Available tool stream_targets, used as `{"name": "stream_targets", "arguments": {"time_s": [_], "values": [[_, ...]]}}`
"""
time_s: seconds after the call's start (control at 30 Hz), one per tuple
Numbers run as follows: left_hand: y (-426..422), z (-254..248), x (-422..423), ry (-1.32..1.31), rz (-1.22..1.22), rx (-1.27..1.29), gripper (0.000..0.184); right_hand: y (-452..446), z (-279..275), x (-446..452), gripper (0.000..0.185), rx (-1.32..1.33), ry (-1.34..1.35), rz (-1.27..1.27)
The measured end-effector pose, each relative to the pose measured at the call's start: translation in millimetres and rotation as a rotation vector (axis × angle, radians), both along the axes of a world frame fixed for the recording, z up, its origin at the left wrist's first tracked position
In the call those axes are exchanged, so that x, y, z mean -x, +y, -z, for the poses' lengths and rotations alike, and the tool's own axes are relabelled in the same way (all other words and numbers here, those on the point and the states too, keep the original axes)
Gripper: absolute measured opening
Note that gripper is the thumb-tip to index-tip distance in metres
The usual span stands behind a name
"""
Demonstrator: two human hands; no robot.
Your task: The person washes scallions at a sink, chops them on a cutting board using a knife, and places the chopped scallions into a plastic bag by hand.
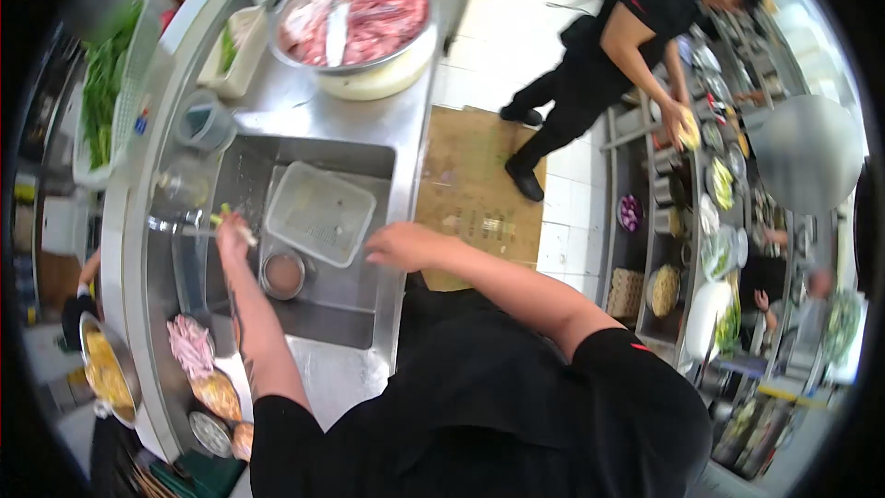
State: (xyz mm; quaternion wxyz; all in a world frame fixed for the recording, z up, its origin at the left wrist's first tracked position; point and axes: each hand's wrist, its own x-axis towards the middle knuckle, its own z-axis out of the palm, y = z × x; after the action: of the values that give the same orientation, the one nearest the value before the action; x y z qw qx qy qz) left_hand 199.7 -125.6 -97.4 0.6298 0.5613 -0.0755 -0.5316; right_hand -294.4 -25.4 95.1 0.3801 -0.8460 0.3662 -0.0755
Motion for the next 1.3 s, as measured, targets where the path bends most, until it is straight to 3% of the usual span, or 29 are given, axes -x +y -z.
{"name": "stream_targets", "arguments": {"time_s": [0.03, 0.13, 0.2, 0.27, 0.3, 0.4, 0.43, 0.53, 0.57, 0.6, 0.63, 0.77, 0.83, 0.9, 0.93, 1.0, 1.07, 1.13, 1.17, 1.23, 1.27, 1.3], "values": [[7.5, -40.3, 21.9, -0.107, 0.061, 0.013, 0.022, -1.1, -1.8, -11.8, 0.033, -0.044, -0.017, -0.020], [4.3, -15.3, -7.9, -0.084, 0.017, -0.028, 0.034, -7.9, 7.0, -52.7, 0.031, -0.168, -0.167, -0.080], [9.9, -48.4, 6.8, -0.130, 0.053, -0.054, 0.030, -24.8, 24.5, -90.5, 0.033, -0.231, -0.272, -0.104], [14.1, -71.3, 29.2, 0.044, 0.019, 0.042, 0.030, -45.6, 33.2, -142.8, 0.038, -0.278, -0.264, 0.060], [8.3, -48.6, 10.1, 0.106, 0.056, 0.083, 0.033, -60.2, 50.2, -175.4, 0.039, -0.243, -0.338, 0.121], [8.4, -62.4, 21.1, 0.093, -0.013, 0.092, 0.038, -90.4, 91.3, -265.9, 0.037, -0.027, -0.442, 0.386], [9.1, -51.1, 8.2, 0.082, 0.062, 0.121, 0.052, -99.3, 92.8, -288.8, 0.037, -0.036, -0.449, 0.371], [20.5, -91.6, 40.7, 0.025, -0.043, 0.184, 0.060, -115.2, 88.5, -337.7, 0.039, -0.294, -0.440, 0.339], [25.1, -82.4, 21.9, 0.153, 0.101, 0.294, 0.063, -114.1, 80.9, -342.9, 0.040, -0.313, -0.331, 0.313], [29.7, -71.3, 7.6, 0.147, 0.077, 0.293, 0.063, -110.6, 73.6, -346.5, 0.042, -0.327, -0.220, 0.287], [31.6, -73.3, 7.1, 0.135, 0.097, 0.310, 0.062, -105.1, 75.1, -353.2, 0.048, -0.384, -0.229, 0.358], [53.1, -108.7, 20.8, 0.104, 0.027, 0.247, 0.050, -104.4, 76.8, -349.4, 0.057, -0.305, -0.363, 0.228], [58.9, -101.8, 11.5, 0.093, -0.041, 0.222, 0.046, -107.6, 60.4, -337.2, 0.063, -0.634, -0.252, 0.212], [61.1, -64.9, -8.1, 0.269, 0.134, 0.432, 0.050, -103.9, 48.9, -340.1, 0.065, -0.693, -0.215, 0.317], [61.8, -74.2, 0.9, 0.270, 0.132, 0.432, 0.050, -102.4, 47.6, -341.6, 0.067, -0.750, -0.177, 0.426], [60.0, -104.2, 30.5, 0.067, 0.173, 0.278, 0.049, -104.1, 78.9, -346.2, 0.067, -0.755, -0.307, 0.349], [53.8, -93.8, 18.8, -0.025, 0.220, 0.212, 0.047, -101.1, 96.5, -349.8, 0.067, -0.760, -0.439, 0.266], [44.2, -76.9, 13.3, -0.067, -0.005, 0.197, 0.048, -99.8, 100.2, -349.3, 0.067, -0.819, -0.607, 0.226], [44.1, -89.9, 20.7, -0.063, -0.005, 0.203, 0.048, -103.1, 90.3, -344.9, 0.067, -0.813, -0.605, 0.226], [53.6, -113.5, 36.3, 0.227, 0.111, 0.404, 0.057, -109.1, 71.7, -334.0, 0.054, -0.828, -0.378, 0.472], [53.7, -99.5, 32.9, 0.240, 0.127, 0.406, 0.057, -109.9, 83.7, -337.0, 0.054, -0.819, -0.378, 0.492], [50.2, -82.5, 27.7, 0.049, 0.128, 0.311, 0.055, -105.9, 92.3, -344.1, 0.048, -0.659, -0.451, 0.439]]}}
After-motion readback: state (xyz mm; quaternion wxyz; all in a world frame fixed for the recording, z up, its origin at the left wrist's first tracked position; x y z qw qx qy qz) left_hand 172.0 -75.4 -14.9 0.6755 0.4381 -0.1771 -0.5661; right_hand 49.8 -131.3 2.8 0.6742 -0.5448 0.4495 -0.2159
